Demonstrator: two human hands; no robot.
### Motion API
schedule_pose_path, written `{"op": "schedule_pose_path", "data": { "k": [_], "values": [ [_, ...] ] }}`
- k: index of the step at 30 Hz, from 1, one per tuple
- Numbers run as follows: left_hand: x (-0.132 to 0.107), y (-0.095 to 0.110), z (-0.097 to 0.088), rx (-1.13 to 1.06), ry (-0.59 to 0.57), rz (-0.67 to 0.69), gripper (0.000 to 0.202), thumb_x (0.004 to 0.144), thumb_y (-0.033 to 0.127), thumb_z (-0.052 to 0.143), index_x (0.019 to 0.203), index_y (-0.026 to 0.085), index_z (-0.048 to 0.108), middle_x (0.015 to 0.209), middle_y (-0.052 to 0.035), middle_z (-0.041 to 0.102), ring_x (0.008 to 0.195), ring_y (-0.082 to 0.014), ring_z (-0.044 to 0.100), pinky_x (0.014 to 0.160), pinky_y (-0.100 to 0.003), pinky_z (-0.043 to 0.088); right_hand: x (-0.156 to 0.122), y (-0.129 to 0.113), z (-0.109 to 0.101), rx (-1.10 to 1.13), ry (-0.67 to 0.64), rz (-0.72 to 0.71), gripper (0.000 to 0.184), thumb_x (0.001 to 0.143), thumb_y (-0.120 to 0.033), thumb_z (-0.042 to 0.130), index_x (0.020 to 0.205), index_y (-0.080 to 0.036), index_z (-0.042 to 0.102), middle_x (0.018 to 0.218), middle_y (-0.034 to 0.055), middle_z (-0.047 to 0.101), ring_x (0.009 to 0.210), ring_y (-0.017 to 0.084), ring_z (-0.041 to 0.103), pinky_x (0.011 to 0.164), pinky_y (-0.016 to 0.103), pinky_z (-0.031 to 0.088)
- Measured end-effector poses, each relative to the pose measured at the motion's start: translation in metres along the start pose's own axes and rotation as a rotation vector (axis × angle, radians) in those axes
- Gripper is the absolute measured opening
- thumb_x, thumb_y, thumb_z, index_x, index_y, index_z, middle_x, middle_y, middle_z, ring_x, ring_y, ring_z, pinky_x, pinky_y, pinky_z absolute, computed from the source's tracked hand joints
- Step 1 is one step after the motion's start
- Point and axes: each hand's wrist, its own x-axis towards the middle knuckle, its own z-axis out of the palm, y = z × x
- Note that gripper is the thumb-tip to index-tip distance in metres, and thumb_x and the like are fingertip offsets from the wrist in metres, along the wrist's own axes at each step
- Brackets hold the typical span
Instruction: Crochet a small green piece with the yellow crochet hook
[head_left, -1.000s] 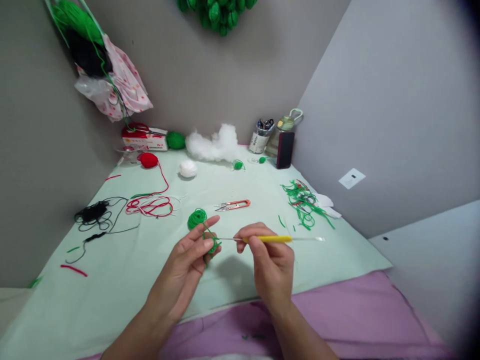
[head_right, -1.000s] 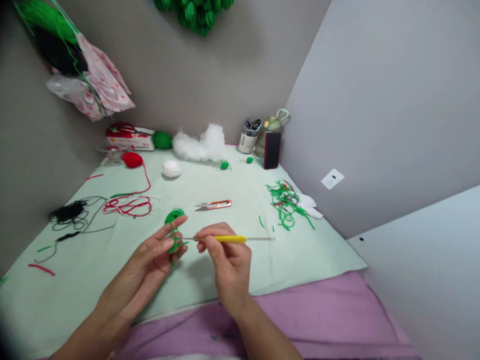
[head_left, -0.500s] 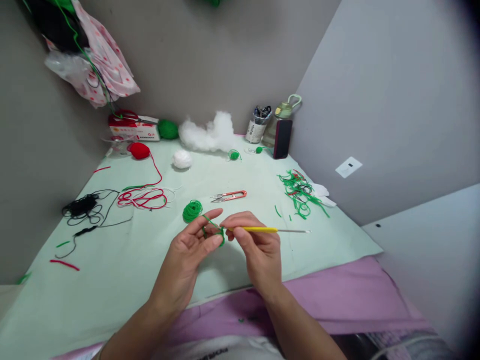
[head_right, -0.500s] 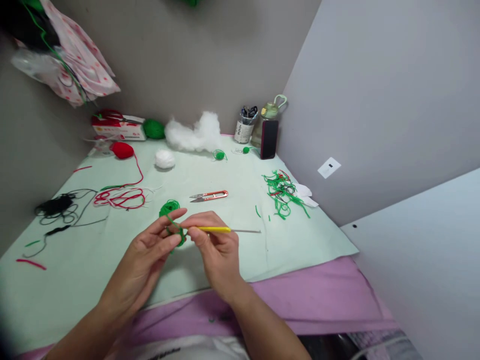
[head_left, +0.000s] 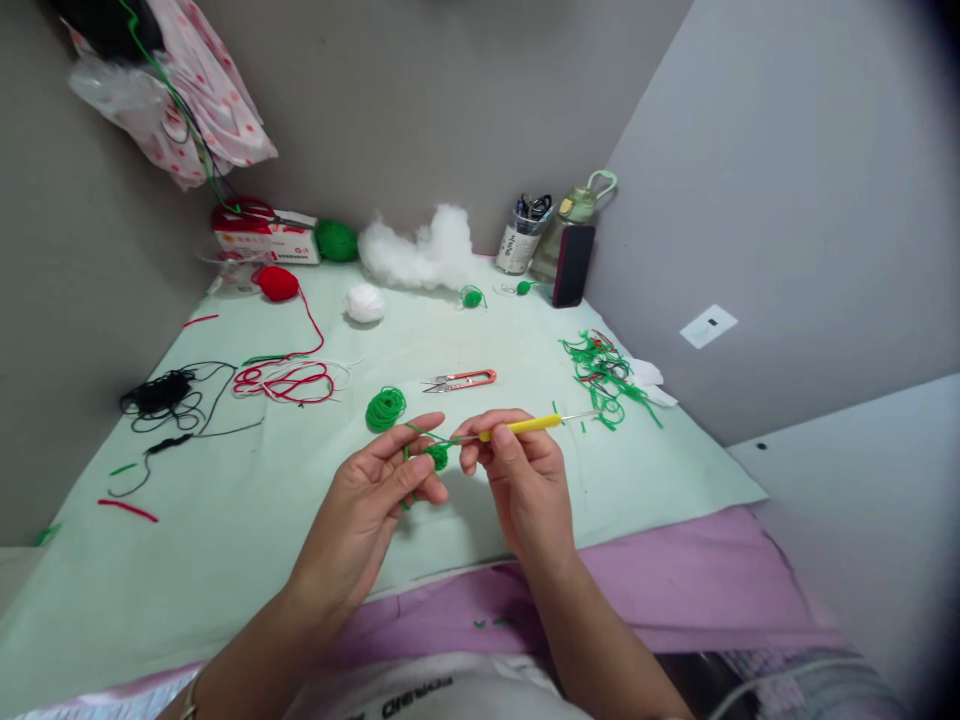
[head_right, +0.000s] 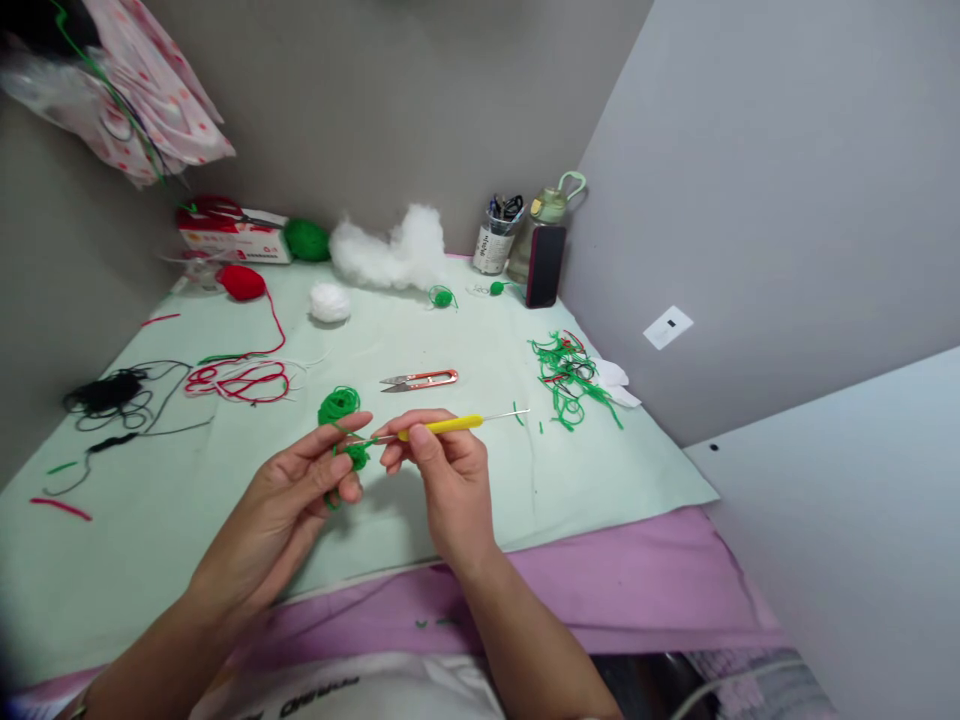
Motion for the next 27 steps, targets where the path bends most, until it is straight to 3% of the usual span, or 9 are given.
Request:
{"op": "schedule_pose_path", "data": {
  "k": [5,8,14,18,22,27],
  "values": [
    [0.001,-0.001,-0.003,-0.07,-0.044,-0.021,0.036,0.075,0.036,0.096,0.109,0.026,0.088,0.079,-0.0018,0.077,0.073,-0.013,0.07,0.076,-0.022,0.052,0.0,-0.001,0.001,0.065,-0.005,0.019,0.021,0.098,-0.041,0.071,0.092,-0.021,0.076,0.087,0.0043,0.079,0.064,0.012,0.067,0.063,0.028,0.059],
    [0.002,-0.001,-0.004,-0.056,-0.055,-0.007,0.034,0.078,0.037,0.093,0.11,0.027,0.088,0.09,-0.0002,0.075,0.078,-0.0114,0.072,0.079,-0.02,0.052,0.001,-0.002,0.0,0.107,-0.023,0.029,0.02,0.099,-0.04,0.071,0.091,-0.021,0.075,0.085,0.0034,0.079,0.061,0.011,0.066,0.062,0.027,0.058],
    [0.001,-0.001,-0.004,-0.005,-0.059,0.014,0.03,0.083,0.037,0.089,0.112,0.028,0.087,0.086,0.0017,0.068,0.076,-0.0095,0.069,0.078,-0.018,0.051,-0.004,-0.003,-0.001,0.049,-0.05,-0.014,0.022,0.104,-0.038,0.064,0.094,-0.021,0.075,0.089,0.0033,0.079,0.066,0.013,0.071,0.066,0.029,0.062],
    [0.001,-0.004,-0.004,0.046,-0.024,0.108,0.027,0.084,0.034,0.089,0.111,0.03,0.087,0.084,0.0029,0.067,0.077,-0.01,0.068,0.082,-0.02,0.052,-0.011,-0.006,-0.003,-0.184,-0.06,-0.203,0.02,0.108,-0.027,0.058,0.104,-0.024,0.077,0.097,0.004,0.079,0.075,0.014,0.074,0.07,0.03,0.063],
    [0.003,-0.011,-0.007,0.102,-0.01,0.203,0.03,0.081,0.029,0.091,0.111,0.032,0.087,0.086,0.0029,0.068,0.079,-0.0123,0.068,0.085,-0.025,0.055,-0.015,-0.009,-0.006,-0.439,-0.166,-0.429,0.024,0.107,-0.016,0.054,0.115,-0.024,0.075,0.101,0.0053,0.079,0.084,0.015,0.075,0.077,0.031,0.064],
    [0.003,-0.016,-0.009,0.202,0.079,0.298,0.037,0.082,0.027,0.091,0.117,0.034,0.085,0.085,0.0032,0.069,0.081,-0.0122,0.063,0.081,-0.023,0.055,-0.017,-0.002,-0.007,-0.759,-0.209,-0.722,0.026,0.106,-0.013,0.052,0.124,-0.023,0.069,0.102,0.0081,0.081,0.092,0.019,0.077,0.077,0.032,0.066]
  ]
}}
